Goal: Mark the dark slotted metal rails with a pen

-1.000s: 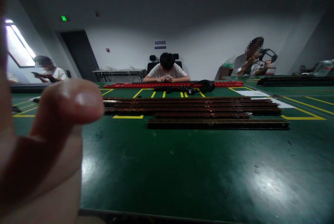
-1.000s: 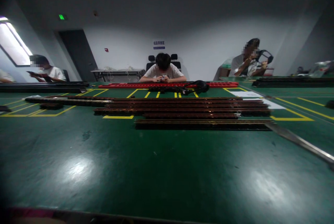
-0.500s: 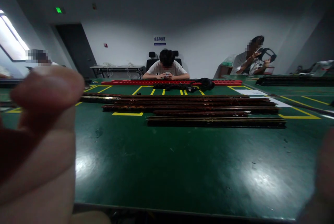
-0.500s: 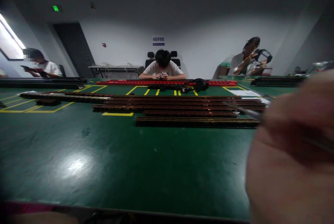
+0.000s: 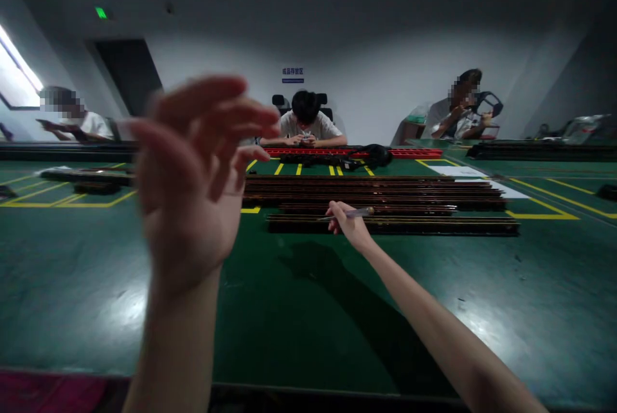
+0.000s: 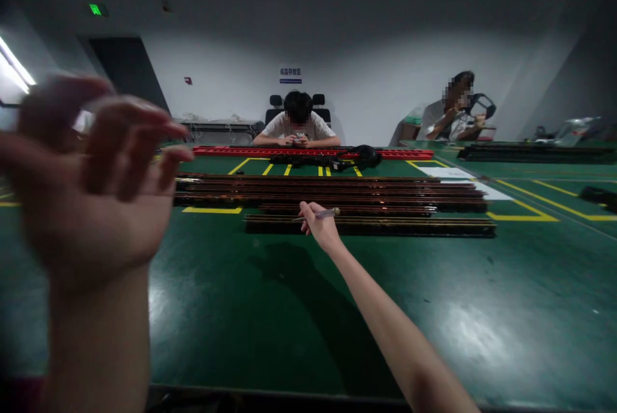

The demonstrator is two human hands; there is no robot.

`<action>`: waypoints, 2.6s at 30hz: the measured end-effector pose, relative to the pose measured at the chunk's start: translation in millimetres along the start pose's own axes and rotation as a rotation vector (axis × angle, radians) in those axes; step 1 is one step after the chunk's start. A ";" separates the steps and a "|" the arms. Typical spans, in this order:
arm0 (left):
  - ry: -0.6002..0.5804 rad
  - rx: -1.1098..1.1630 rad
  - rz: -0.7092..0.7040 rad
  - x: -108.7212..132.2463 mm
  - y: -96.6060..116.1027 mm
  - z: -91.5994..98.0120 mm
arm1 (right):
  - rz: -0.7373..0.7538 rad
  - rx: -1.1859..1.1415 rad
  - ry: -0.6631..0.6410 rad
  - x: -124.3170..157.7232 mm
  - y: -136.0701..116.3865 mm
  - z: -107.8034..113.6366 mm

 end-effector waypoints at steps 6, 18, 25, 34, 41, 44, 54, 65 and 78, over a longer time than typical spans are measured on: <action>-0.077 -0.482 0.466 36.6 -169.0 15.3 | -0.004 0.040 -0.053 -18.6 24.4 -23.8; -0.349 -0.970 0.426 127.3 -237.1 4.4 | 0.054 0.018 0.138 -1.5 25.7 -30.3; -0.472 -1.012 0.490 136.9 -252.2 6.4 | 0.021 -0.044 0.144 1.2 30.1 -27.9; -0.474 -1.035 0.474 135.0 -248.2 4.0 | 0.057 0.062 0.107 0.4 29.1 -31.9; -0.481 -1.080 0.459 135.3 -248.0 3.2 | 0.053 0.066 0.101 -0.2 32.2 -32.5; -0.476 -1.078 0.453 135.3 -247.1 3.2 | 0.045 0.072 0.105 0.7 31.5 -31.1; -0.483 -1.073 0.456 135.3 -247.7 4.4 | -0.011 0.042 0.174 4.5 28.4 -23.0; -0.513 -1.073 0.486 135.9 -247.3 4.2 | -0.034 0.041 0.136 4.9 28.8 -23.1; -0.487 -1.042 0.525 134.3 -247.1 5.6 | 0.001 -0.006 0.147 2.1 33.4 -22.8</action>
Point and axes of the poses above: each hand's wrist, its own x-axis away from the middle knuckle, its own z-axis out of the back of the hand, y = z × x, the point moved 7 cm from there along -x, towards the middle knuckle, and after that the axes turned 14 degrees about x, right-handed, at the moved point
